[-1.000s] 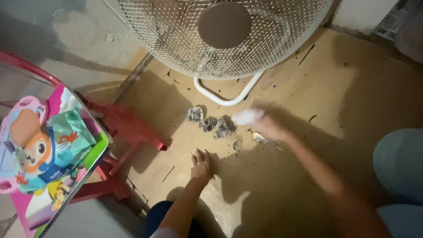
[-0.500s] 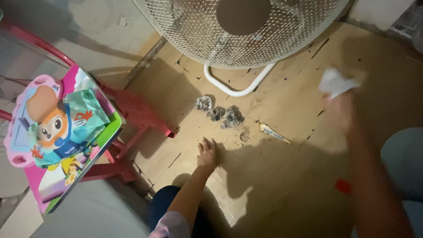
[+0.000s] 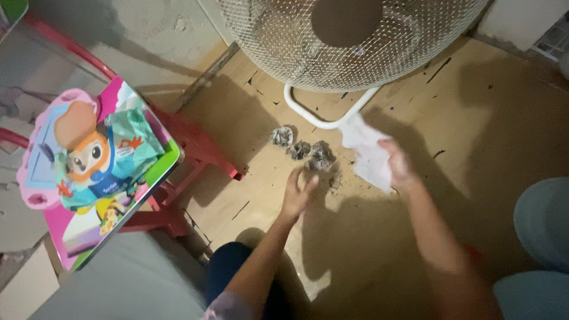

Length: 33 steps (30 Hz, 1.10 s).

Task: The person picks up clumps of hair and debris from the floor by hand and with a cloth, then places them into a small child's chair and a toy tablet.

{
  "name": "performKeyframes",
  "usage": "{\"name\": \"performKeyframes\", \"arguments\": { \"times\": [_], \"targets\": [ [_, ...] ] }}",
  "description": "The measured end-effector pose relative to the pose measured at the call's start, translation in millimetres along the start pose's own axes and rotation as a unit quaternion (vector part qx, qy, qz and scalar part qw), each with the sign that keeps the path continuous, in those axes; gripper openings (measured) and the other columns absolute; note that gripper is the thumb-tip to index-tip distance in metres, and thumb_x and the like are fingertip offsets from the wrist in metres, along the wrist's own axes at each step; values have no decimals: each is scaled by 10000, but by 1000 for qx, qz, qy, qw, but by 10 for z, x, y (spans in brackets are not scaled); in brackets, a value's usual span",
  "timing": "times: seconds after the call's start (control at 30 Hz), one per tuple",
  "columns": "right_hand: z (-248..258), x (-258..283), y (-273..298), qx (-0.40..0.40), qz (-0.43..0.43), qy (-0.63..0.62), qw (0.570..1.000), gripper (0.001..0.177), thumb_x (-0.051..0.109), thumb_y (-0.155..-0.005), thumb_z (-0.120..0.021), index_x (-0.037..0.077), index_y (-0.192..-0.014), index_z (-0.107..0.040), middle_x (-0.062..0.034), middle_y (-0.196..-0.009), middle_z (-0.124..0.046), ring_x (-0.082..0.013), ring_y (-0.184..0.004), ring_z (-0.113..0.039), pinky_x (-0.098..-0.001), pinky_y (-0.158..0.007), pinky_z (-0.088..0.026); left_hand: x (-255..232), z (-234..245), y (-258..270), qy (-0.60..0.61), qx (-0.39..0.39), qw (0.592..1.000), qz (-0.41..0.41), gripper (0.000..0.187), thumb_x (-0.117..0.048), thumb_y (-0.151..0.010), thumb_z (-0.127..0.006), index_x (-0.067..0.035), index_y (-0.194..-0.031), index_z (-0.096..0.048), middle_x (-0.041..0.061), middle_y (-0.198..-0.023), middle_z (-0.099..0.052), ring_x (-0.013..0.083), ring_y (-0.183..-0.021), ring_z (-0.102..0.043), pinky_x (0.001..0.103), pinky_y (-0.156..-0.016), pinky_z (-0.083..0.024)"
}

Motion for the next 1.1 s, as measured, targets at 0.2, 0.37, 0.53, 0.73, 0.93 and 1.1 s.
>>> {"name": "performKeyframes", "arguments": {
  "times": [0.2,0.37,0.53,0.73,0.93,1.1],
  "targets": [
    [-541,713,582,105,-21,35,994,588,307,-974,-525,-24,-1459,-500,-164,-1393,-588,-307,-1263,-564,-468,-1075,-465,-742,-13,-45,198,136,970,-45,922,-721,-956,-311,-61,-1597,-265,182,-1693,-211,319,-1563,-186,522,-1251,-143],
    [-612,619,699,158,-111,4,981,542,294,-952,-520,8,-1412,-548,-133,-1298,-682,-284,-1151,-653,-463,-996,-516,-693,54,-57,245,235,939,-51,945,-739,-926,-221,-75,-1591,-324,138,-1694,-247,292,-1563,-149,519,-1221,-34],
    [-663,452,943,114,-100,12,988,519,294,-989,-542,-23,-1400,-544,-144,-1295,-675,-276,-1169,-653,-424,-983,-551,-430,-9,152,211,326,918,-74,767,-518,-986,-540,-71,-1581,-352,103,-1639,-335,293,-1543,-289,501,-1267,-228],
    [-983,102,1186,60,-159,97,981,623,443,-1019,-420,39,-1491,-374,-132,-1427,-512,-273,-1287,-594,-534,-1030,-533,174,17,287,558,260,788,15,498,-346,-1009,-558,-44,-1404,-544,137,-1373,-641,303,-1268,-621,492,-1097,-509],
    [-1233,421,1481,77,-83,211,971,662,495,-1043,-230,70,-1497,-459,-153,-1433,-616,-291,-1265,-618,-446,-1050,-532,327,1411,-438,476,59,878,3,522,-456,-964,-532,-127,-1368,-560,111,-1297,-626,276,-1167,-617,464,-945,-548],
    [-908,702,1351,16,30,180,983,620,471,-1077,-284,19,-1448,-491,-204,-1369,-635,-299,-1220,-644,-467,-1045,-540,-250,2054,-792,213,-57,975,-7,584,-498,-1007,-466,-127,-1457,-425,141,-1373,-562,382,-1196,-603,577,-956,-517]
  ]
}}
Point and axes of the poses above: each hand's wrist, its own y-axis away from the middle knuckle, its own z-axis out of the back of the hand, x = y × z, the point moved 4 cm from there along -y, towards the middle knuckle
